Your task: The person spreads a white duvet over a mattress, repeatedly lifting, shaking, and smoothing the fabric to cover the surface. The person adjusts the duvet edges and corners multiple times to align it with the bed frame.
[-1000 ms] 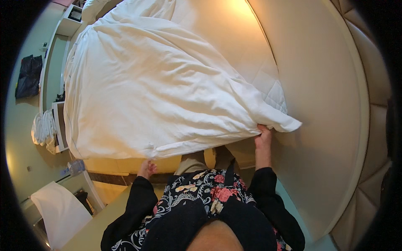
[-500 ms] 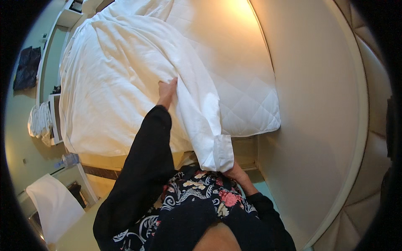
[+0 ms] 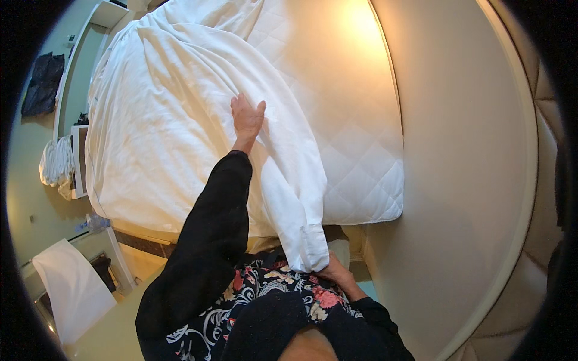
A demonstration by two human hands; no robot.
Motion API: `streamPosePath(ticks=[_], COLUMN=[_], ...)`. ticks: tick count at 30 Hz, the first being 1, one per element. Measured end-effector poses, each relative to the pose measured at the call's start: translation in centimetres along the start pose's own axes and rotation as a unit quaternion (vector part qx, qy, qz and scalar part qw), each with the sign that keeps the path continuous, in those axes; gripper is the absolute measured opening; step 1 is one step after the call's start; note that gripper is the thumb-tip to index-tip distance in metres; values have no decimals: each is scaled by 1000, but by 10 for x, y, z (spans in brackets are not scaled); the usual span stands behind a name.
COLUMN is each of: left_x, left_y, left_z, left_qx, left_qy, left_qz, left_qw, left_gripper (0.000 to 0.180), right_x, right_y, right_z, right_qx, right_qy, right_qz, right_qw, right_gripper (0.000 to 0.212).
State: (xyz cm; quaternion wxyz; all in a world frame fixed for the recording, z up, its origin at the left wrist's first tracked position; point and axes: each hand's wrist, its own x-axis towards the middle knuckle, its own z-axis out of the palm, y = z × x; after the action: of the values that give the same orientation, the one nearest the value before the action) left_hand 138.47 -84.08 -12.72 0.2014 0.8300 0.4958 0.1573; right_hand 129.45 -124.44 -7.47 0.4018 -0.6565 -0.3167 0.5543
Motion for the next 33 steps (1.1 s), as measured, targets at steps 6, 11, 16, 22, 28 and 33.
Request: streamPosePath(ticks=[6,11,16,22,28,33], left_x=[-12,-11,16,19,38,35], left_y=[22,-11,-64,-103,-44,16], left_z=[16,32,25,7,-84,-146], left_qx=[110,233,180,161,-232,-426], left_qy=[-12,84,51,-27,-80,-130], left_qz=[-177,-186,-223,-169,-76,-33], left_qw=[978,951,957,972,966,895], left_gripper=[72,60,37,30,26,31], right_x=[17,24,25,43,39,50], right_y=[15,44,52,29,56,52], right_z=[-21,-11,-19,-27,-37,-56], right_qx=[-63,-15,-6,-13,-55,-99], right_qy=[-63,-110,-103,-197,-102,-76], right_qz=[-70,-60,-115,-73,-54,-107], right_qw=[994,992,988,978,992,986], right_gripper=[43,50,62,39,41,38])
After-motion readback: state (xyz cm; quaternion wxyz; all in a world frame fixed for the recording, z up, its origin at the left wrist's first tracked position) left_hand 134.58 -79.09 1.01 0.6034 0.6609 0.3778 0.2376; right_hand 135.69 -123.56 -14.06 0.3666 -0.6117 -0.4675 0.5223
